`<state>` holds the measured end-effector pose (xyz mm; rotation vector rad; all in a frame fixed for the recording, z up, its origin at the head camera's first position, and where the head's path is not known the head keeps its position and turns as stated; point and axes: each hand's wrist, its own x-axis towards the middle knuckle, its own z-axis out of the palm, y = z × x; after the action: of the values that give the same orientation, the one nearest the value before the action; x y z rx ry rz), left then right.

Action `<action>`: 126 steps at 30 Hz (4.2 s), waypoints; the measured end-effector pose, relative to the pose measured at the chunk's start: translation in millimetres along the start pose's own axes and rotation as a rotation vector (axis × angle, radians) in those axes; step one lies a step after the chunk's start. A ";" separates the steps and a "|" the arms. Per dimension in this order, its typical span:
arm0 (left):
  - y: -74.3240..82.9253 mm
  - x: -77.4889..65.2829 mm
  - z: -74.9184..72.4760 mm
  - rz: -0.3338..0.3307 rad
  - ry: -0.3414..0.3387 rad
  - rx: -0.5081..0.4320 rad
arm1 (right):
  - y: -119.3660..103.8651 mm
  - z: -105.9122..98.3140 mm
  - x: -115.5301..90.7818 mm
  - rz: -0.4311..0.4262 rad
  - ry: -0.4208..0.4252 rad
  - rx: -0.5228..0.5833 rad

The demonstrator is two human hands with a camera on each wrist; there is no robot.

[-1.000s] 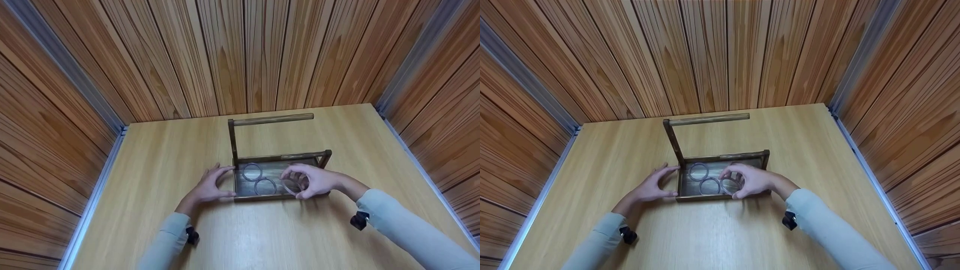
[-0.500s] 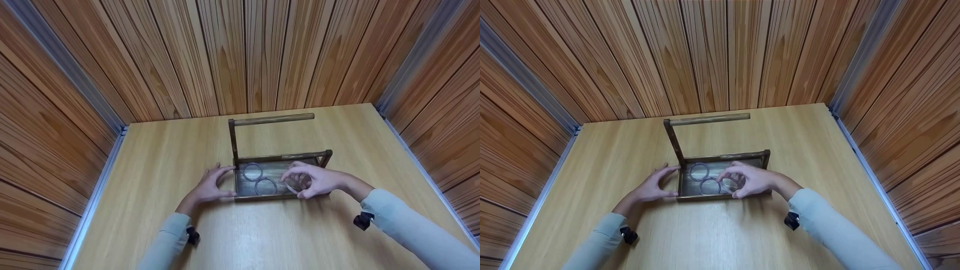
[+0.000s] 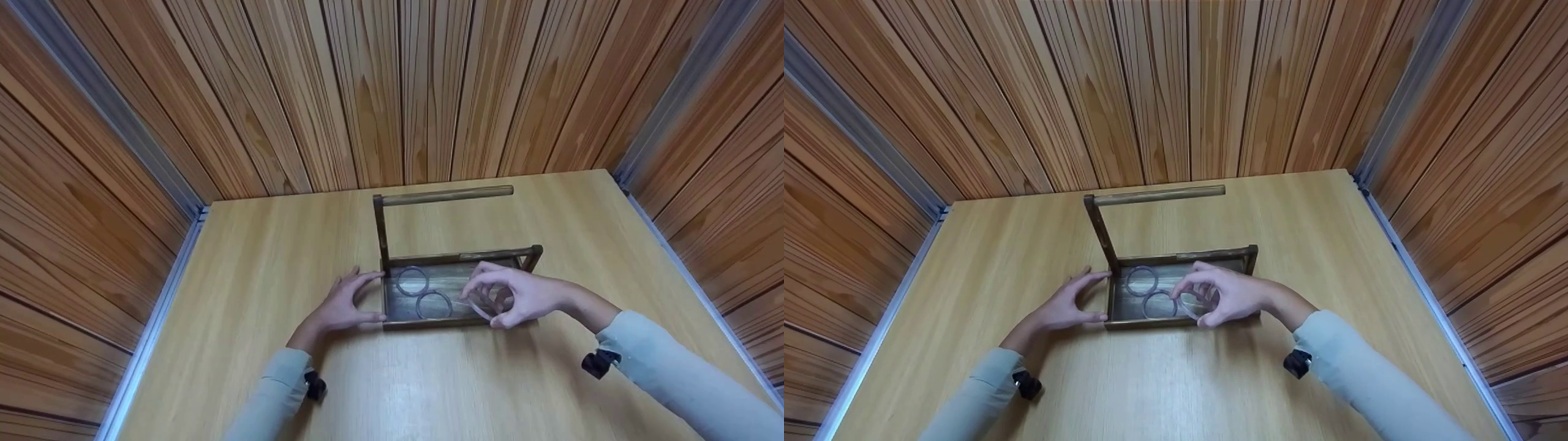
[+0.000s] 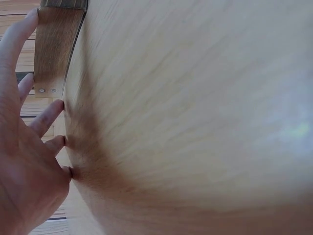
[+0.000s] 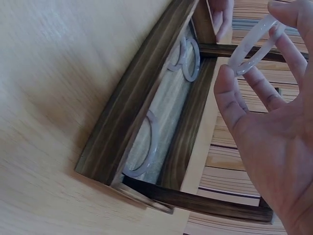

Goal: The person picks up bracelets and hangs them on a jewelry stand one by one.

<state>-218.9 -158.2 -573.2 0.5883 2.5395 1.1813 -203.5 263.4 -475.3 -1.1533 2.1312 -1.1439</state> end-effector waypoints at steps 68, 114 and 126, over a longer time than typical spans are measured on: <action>1.2 -0.2 1.8 -0.044 -0.010 -0.008 | -24.7 -84.9 -32.6 -0.219 0.414 0.018; -0.8 2.5 -1.1 0.001 0.004 -0.003 | -19.4 -125.5 -11.6 -0.114 0.628 0.082; -1.1 3.3 -1.4 -0.001 0.006 0.002 | -15.9 -130.5 -4.3 -0.111 0.597 0.090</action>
<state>-222.6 -158.1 -573.4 0.5847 2.5458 1.1827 -285.6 321.1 -390.2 -0.9812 2.4210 -1.7930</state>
